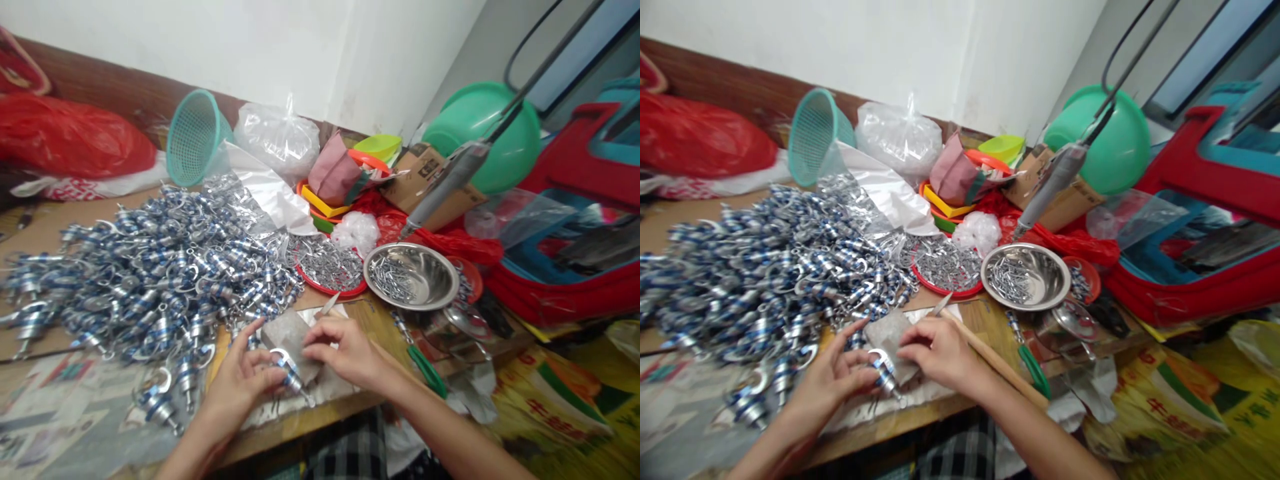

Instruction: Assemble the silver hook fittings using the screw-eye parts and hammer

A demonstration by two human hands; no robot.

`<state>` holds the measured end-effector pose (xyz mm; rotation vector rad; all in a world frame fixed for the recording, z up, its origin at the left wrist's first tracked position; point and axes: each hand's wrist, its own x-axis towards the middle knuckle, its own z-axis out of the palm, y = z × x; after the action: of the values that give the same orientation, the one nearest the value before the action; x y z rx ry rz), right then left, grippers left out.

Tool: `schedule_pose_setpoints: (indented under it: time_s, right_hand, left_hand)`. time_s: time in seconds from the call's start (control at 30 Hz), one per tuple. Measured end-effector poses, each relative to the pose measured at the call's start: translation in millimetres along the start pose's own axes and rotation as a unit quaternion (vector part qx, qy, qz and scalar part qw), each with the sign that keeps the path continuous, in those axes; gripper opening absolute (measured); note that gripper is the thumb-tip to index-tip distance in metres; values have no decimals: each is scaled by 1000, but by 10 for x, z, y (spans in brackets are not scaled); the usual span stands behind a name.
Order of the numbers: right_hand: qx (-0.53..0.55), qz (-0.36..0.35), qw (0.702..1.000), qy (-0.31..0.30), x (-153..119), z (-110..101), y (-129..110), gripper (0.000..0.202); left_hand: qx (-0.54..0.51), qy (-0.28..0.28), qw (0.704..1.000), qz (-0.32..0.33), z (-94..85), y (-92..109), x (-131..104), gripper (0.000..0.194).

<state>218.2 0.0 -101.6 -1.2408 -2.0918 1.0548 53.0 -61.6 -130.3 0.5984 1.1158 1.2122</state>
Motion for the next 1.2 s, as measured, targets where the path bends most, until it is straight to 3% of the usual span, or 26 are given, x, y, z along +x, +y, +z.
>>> schedule_pose_setpoints:
  time_s: [0.1, 0.2, 0.33, 0.43, 0.5, 0.57, 0.63, 0.7, 0.8, 0.87, 1.0, 1.1, 1.2]
  right_hand:
    - [62, 39, 996, -58, -65, 114, -66, 7]
    - [7, -21, 997, -78, 10, 178, -28, 8]
    - [-93, -112, 989, -23, 66, 309, 10, 10]
    - [-76, -123, 989, 14, 23, 347, 3, 12]
    - [-46, -129, 989, 62, -39, 266, 36, 14]
    - [-56, -106, 984, 135, -124, 94, 151, 18]
    - [-145, -44, 970, 190, -228, -117, 352, 23]
    - [-260, 30, 952, 160, -334, -291, 582, 36]
    - [-306, 92, 945, 62, -469, -390, 770, 27]
    - [-281, 76, 955, 66, -543, -370, 708, 24]
    - [-231, -58, 966, 96, -700, -294, 297, 34]
    - [-234, -151, 954, 111, -823, -255, 55, 41]
    - [-267, -183, 942, 92, -919, -202, 15, 47]
  left_hand:
    - [1, -5, 1000, 0, -9, -3, 4, 88]
    - [-2, -19, 1000, -1, -23, -5, 17, 90]
    - [-5, -34, 999, -8, -33, -6, 36, 91]
    - [-6, -29, 1000, -7, -27, -9, 33, 90]
    - [-5, -18, 1000, -7, -22, -10, 23, 89]
    - [-2, -4, 1000, -9, -16, -9, 11, 88]
    - [0, 2, 1000, -11, -11, -7, 3, 87]
    - [0, 2, 1000, -10, -8, -6, -1, 87]
    - [1, 4, 1000, -3, -7, -10, 1, 86]
    - [5, 7, 1000, 0, -9, -17, 6, 84]
    - [6, 9, 1000, 1, -18, -30, 17, 86]
    - [1, 11, 1000, 2, -22, -32, 20, 89]
    - [-2, 15, 1000, 5, -16, -28, 13, 92]
